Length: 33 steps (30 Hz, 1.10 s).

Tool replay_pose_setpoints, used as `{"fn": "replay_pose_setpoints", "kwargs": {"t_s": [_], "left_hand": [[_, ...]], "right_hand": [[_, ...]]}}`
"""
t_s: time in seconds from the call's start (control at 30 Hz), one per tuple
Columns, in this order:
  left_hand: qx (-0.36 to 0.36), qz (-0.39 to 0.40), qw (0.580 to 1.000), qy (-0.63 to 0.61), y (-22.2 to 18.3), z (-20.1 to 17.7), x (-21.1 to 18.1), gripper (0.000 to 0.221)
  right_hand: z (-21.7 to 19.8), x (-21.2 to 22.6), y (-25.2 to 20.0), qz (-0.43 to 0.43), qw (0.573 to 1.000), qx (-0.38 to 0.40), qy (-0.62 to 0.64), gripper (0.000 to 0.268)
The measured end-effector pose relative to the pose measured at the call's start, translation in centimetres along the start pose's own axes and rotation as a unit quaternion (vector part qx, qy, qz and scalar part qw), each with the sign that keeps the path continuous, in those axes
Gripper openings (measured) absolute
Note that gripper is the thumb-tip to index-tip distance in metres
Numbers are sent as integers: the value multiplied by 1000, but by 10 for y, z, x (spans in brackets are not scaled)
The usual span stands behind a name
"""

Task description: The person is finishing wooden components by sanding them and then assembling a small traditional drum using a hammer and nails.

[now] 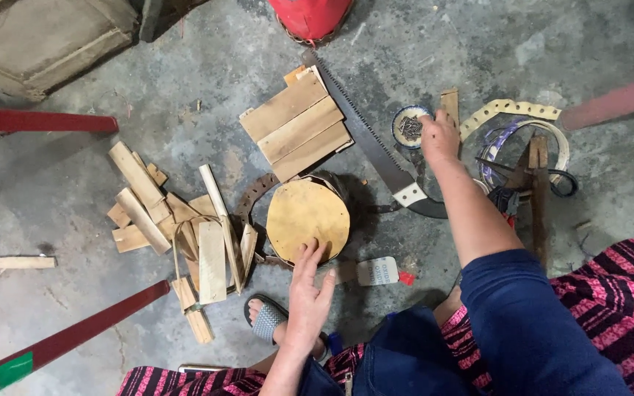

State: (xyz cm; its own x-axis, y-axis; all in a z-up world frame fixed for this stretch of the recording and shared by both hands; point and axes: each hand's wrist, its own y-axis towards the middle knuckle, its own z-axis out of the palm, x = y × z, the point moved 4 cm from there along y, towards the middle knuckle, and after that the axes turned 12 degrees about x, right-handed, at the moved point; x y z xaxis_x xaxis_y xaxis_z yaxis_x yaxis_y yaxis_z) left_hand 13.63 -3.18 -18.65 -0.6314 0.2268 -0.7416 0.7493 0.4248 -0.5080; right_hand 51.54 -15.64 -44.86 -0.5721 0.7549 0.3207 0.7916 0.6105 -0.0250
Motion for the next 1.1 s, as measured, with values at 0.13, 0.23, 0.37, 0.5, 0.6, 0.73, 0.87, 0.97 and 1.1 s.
{"fn": "replay_pose_setpoints", "kwargs": {"t_s": [0.13,0.23,0.37,0.5,0.6,0.73,0.87,0.97,1.1], "left_hand": [[-9,13,1000,6,1,1,2,53],[-11,20,1000,10,3,0,0,52],[-10,20,1000,12,2,1,3,52],[-15,31,999,17,2,2,4,52],[-8,30,999,20,2,3,4,53],[-7,23,1000,10,2,2,1,52],[-11,15,1000,23,3,0,-1,52],[-7,17,1000,6,4,0,-3,52],[-4,13,1000,15,5,0,-1,53]], "right_hand": [[16,-7,5,25,999,31,-12,5],[-7,2,7,104,990,79,59,14],[11,-24,8,136,978,107,118,15],[-3,-19,12,145,975,107,128,13],[-14,-7,14,152,977,98,114,16],[-2,-2,15,117,989,85,37,4],[4,6,11,44,999,17,19,20],[10,2,15,79,994,73,0,14],[18,-6,19,94,990,107,12,7]]}}
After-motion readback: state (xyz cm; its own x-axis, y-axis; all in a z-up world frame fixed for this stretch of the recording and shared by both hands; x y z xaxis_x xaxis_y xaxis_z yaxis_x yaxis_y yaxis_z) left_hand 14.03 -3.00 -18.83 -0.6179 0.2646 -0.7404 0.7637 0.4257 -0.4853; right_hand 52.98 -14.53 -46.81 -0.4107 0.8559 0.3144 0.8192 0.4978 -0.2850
